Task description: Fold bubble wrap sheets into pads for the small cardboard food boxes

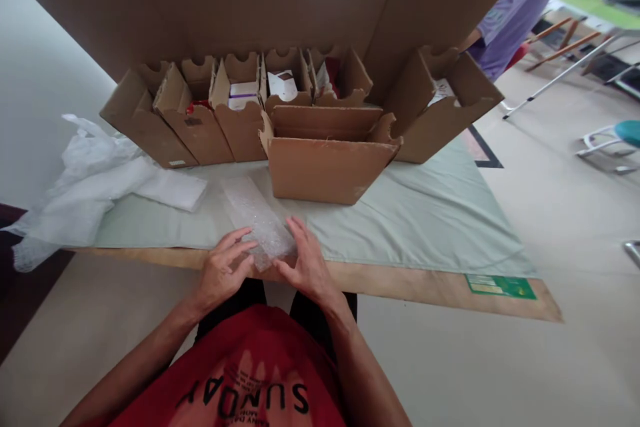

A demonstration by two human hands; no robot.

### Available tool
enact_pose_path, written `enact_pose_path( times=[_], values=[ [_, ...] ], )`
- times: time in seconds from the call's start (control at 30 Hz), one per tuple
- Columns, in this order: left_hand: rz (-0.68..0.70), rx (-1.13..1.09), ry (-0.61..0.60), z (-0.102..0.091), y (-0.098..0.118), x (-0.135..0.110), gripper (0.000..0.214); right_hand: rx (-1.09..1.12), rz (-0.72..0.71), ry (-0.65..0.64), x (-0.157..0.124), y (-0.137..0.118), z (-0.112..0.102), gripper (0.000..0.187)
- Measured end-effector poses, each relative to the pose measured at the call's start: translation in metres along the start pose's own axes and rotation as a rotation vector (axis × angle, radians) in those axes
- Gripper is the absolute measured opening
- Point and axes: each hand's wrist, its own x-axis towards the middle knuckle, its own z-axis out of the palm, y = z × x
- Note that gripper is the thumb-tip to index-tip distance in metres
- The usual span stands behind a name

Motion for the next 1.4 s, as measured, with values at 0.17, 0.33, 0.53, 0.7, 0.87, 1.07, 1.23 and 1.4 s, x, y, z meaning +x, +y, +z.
enact_pose_path(
  times=[0.17, 0.33, 0.53, 0.7, 0.87, 1.07, 1.23, 1.4],
  values=[
    [0.052, -0.048, -0.061, 0.000, -0.003, 0.009, 0.031, 0.184, 0.192, 0.246, 0.015, -0.002, 0.003, 0.026],
    [-0.129, 0.008, 0.106, -0.020, -0.035, 0.038, 0.051, 0.514, 0.371, 0.253, 0.017, 0.001, -0.044, 0.032],
    [-0.400, -0.083, -0.162, 0.014, -0.058, 0.063, 0.074, 0.280, 0.451, 0.226, 0.011, 0.029, -0.091, 0.035],
    [-0.444, 0.080, -0.178, 0.030, -0.049, 0.062, 0.069, -0.309, 0.343, 0.536, -0.007, 0.035, -0.102, 0.039],
    [-0.146, 0.287, 0.082, 0.028, -0.032, 0.050, 0.071, -0.483, 0.002, 0.414, -0.016, 0.006, -0.075, 0.035],
    [0.136, 0.345, -0.317, 0.051, -0.023, 0.026, 0.058, -0.610, -0.002, -0.015, -0.015, 0.014, -0.039, 0.045],
    [0.036, 0.263, -0.308, 0.038, -0.043, 0.022, 0.053, -0.600, -0.001, 0.204, -0.028, 0.030, -0.076, 0.030],
    [-0.129, 0.026, 0.016, 0.022, -0.042, 0.081, 0.064, -0.519, -0.108, 0.554, 0.025, -0.011, -0.129, 0.031]
  ],
)
